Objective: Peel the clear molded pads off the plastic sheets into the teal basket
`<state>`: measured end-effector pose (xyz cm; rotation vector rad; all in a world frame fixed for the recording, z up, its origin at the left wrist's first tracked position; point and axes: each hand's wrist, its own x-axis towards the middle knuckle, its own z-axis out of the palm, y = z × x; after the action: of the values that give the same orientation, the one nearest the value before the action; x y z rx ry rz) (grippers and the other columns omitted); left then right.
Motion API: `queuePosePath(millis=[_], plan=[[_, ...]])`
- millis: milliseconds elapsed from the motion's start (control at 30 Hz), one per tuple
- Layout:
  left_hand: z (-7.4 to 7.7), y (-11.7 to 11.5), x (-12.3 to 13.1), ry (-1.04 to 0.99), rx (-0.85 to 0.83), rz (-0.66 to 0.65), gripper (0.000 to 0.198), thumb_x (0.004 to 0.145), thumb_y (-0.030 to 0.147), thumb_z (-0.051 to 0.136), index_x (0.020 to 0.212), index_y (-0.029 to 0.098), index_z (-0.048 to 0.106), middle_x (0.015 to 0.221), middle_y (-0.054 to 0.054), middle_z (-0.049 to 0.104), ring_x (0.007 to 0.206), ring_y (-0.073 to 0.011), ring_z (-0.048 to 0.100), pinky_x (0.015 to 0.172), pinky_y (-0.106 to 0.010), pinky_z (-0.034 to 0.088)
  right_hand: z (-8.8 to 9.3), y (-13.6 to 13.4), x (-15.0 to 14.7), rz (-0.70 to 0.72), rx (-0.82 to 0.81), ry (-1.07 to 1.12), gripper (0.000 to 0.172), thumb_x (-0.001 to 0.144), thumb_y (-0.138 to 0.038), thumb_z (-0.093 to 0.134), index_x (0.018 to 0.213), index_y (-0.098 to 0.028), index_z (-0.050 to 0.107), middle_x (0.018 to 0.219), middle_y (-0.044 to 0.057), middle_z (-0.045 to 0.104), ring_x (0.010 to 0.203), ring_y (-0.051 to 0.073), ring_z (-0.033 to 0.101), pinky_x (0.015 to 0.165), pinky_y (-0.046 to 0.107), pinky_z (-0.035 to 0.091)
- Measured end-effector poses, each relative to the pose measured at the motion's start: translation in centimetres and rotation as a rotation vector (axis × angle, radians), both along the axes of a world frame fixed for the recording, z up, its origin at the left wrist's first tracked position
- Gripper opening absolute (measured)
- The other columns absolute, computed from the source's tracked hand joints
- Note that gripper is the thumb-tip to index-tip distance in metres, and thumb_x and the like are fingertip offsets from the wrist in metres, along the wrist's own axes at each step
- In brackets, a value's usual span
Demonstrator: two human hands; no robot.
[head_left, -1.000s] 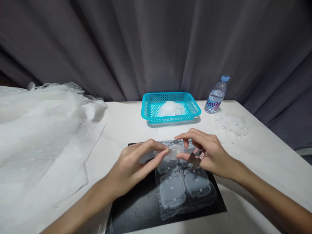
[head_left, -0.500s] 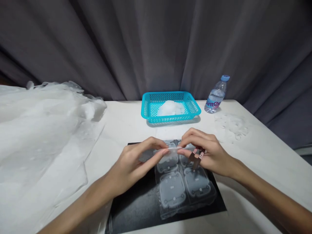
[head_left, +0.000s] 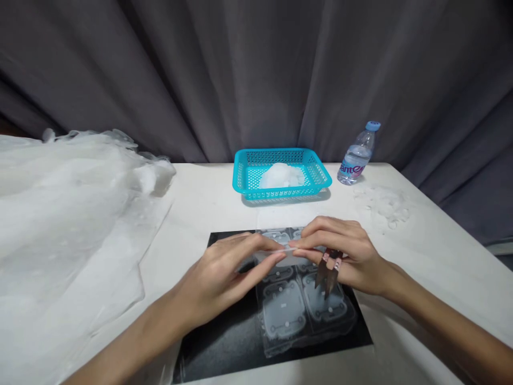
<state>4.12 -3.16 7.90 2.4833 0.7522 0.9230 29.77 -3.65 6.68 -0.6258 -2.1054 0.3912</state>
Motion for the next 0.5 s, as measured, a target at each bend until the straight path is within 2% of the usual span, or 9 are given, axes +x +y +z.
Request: queuePosePath(millis=[233,333,433,500], plan=[[-0.3,0.0,0.3,-0.023,-0.145,0.048,0.014,0.101,0.015,0.067,0.111,0.025,0.067,0.098,0.007,0.078,0.08,-0.0061,0.074,0.081,-0.012,0.055,-0.5,0.2,0.2,0.021,-0.102,0.017,0.01,0.099,-0.016,0.071,0.107,-0.014,0.075,0.096,0.007,0.075,0.087,0.014,0.069,0.076,0.025,0.053],[-0.8,0.2,0.6,-0.073,-0.221,0.086,0.009,0.1,0.017,0.068,0.107,0.024,0.069,0.094,0.007,0.078,0.077,-0.0056,0.073,0.073,-0.01,0.053,-0.6,0.2,0.1,0.006,-0.24,0.036,0.008,0.1,-0.019,0.069,0.105,-0.016,0.075,0.091,0.004,0.075,0.078,0.012,0.067,0.071,0.023,0.051],[-1.1,0.4,0.8,-0.109,-0.348,0.088,0.005,0.101,0.022,0.067,0.105,0.023,0.07,0.092,0.005,0.079,0.077,-0.0073,0.072,0.074,-0.013,0.054,-0.5,0.1,-0.2,-0.033,-0.418,0.062,0.008,0.101,-0.023,0.069,0.1,-0.017,0.074,0.081,-0.001,0.072,0.065,0.008,0.061,0.062,0.02,0.047],[-1.2,0.4,0.9,-0.147,-0.441,0.072,0.004,0.102,0.024,0.066,0.103,0.022,0.069,0.09,0.004,0.079,0.078,-0.0082,0.072,0.074,-0.014,0.054,-0.5,-0.1,-0.3,-0.041,-0.525,0.081,0.011,0.102,-0.025,0.067,0.1,-0.017,0.074,0.079,-0.002,0.071,0.063,0.008,0.058,0.06,0.019,0.045]])
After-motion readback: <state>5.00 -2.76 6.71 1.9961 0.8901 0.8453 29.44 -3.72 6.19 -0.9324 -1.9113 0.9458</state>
